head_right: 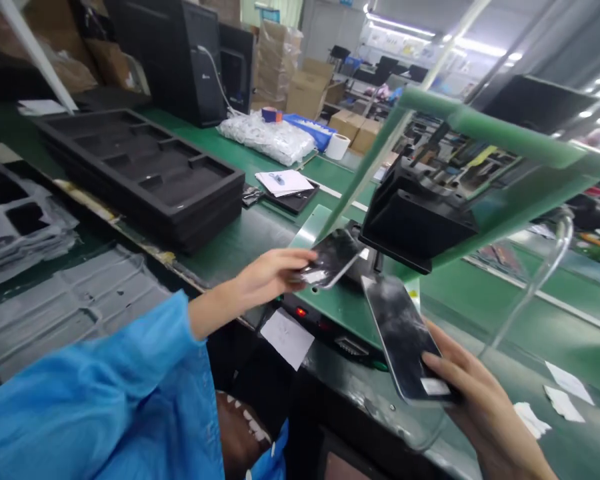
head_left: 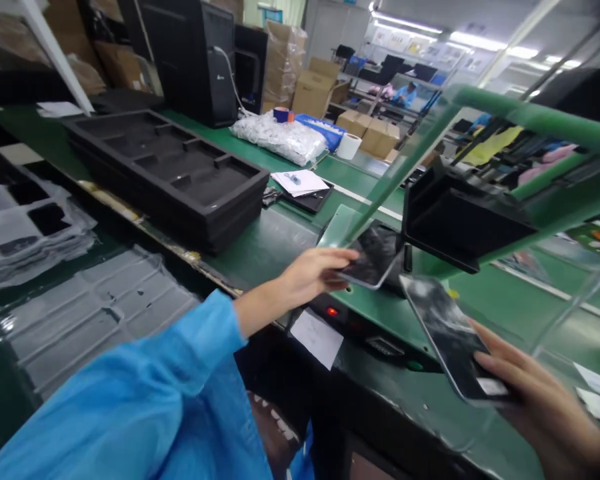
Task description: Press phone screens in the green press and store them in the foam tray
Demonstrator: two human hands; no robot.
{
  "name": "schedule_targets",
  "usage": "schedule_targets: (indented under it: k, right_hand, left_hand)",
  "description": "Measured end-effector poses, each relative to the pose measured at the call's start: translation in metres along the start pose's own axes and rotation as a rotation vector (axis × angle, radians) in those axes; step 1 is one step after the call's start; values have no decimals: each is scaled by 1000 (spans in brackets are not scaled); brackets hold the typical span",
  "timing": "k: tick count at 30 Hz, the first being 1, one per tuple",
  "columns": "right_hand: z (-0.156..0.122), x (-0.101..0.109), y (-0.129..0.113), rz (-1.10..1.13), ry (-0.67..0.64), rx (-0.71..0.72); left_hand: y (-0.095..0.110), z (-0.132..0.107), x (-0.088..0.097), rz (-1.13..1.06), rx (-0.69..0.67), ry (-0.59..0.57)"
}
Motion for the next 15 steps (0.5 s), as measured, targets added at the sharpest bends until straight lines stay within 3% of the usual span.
schedule_targets:
  k: [2, 4, 6, 11, 15]
  right_hand:
    - [32, -16, -1, 269, -33, -155]
    - [66, -27, -12, 369, -35, -160]
    - [95, -38, -21, 344, -57, -116]
    - [128, -47, -32, 158, -131, -35]
    - [140, -39, -34, -132, -126, 57]
  left_hand:
    - [-22, -42, 23, -193, 27, -20]
    - [-43, -80, 42, -384, 45, -49]
    - [-51, -109, 62, -347, -40, -31]
    - [-32, -144, 98, 433, -284, 232]
    - [-10, -129, 96, 951, -493, 431]
Point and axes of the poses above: each hand's wrist, its own z-axis towards the middle knuckle, its own x-axis out of the back of the hand, y = z × x, the point moved 8 cm from there along z, towards the middle knuckle, and after that the axes turned 4 degrees about z, right-handed, at the moved point
